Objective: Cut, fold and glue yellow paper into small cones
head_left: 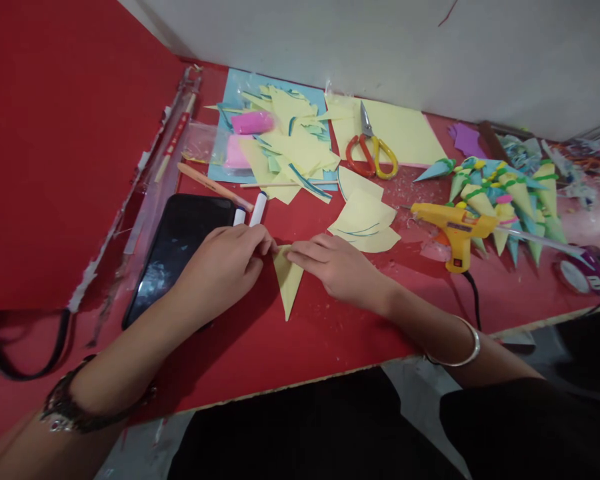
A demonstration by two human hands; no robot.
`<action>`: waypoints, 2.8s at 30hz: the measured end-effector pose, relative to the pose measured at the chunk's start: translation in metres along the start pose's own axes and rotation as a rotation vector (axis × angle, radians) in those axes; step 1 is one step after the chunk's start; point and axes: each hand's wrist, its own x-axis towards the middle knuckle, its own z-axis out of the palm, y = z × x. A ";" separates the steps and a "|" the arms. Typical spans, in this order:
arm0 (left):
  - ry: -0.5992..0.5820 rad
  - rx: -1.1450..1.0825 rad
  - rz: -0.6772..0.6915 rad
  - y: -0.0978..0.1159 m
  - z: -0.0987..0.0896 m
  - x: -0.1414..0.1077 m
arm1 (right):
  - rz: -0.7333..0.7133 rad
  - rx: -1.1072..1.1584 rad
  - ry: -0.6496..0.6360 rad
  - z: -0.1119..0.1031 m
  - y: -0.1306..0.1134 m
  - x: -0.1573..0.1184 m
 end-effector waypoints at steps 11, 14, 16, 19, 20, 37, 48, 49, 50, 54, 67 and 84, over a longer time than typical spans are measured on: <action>0.024 -0.032 -0.020 -0.002 0.001 0.002 | 0.019 0.057 0.006 0.001 0.000 -0.001; 0.015 -0.024 -0.031 -0.002 0.001 0.003 | 0.033 0.078 -0.023 -0.003 -0.001 -0.004; 0.013 -0.030 -0.033 -0.002 0.001 0.003 | 0.032 0.082 -0.046 -0.006 -0.002 -0.006; 0.020 -0.051 -0.041 -0.001 0.001 0.003 | 0.035 0.091 -0.076 -0.010 -0.005 -0.009; 0.020 -0.058 -0.047 -0.001 0.001 0.003 | 0.037 0.094 -0.082 -0.011 -0.006 -0.010; 0.052 0.118 -0.005 0.002 0.007 0.001 | 0.100 0.287 -0.070 -0.020 -0.008 -0.010; -0.007 0.071 0.015 -0.004 0.006 -0.001 | 0.350 0.393 0.017 -0.007 -0.014 0.016; 0.000 0.042 0.021 -0.004 0.006 0.000 | 0.354 0.414 0.014 -0.007 -0.014 0.017; 0.010 0.006 0.028 -0.004 0.007 0.000 | 0.357 0.449 0.011 -0.007 -0.014 0.018; 0.094 -0.217 0.012 0.000 0.002 0.000 | 0.394 0.822 0.051 -0.010 -0.009 0.016; 0.353 -0.999 -0.071 -0.008 -0.005 -0.001 | 0.577 1.534 0.679 -0.018 0.003 0.004; 0.398 -0.822 -0.076 0.031 -0.012 0.016 | 0.417 1.229 0.303 -0.015 -0.017 -0.002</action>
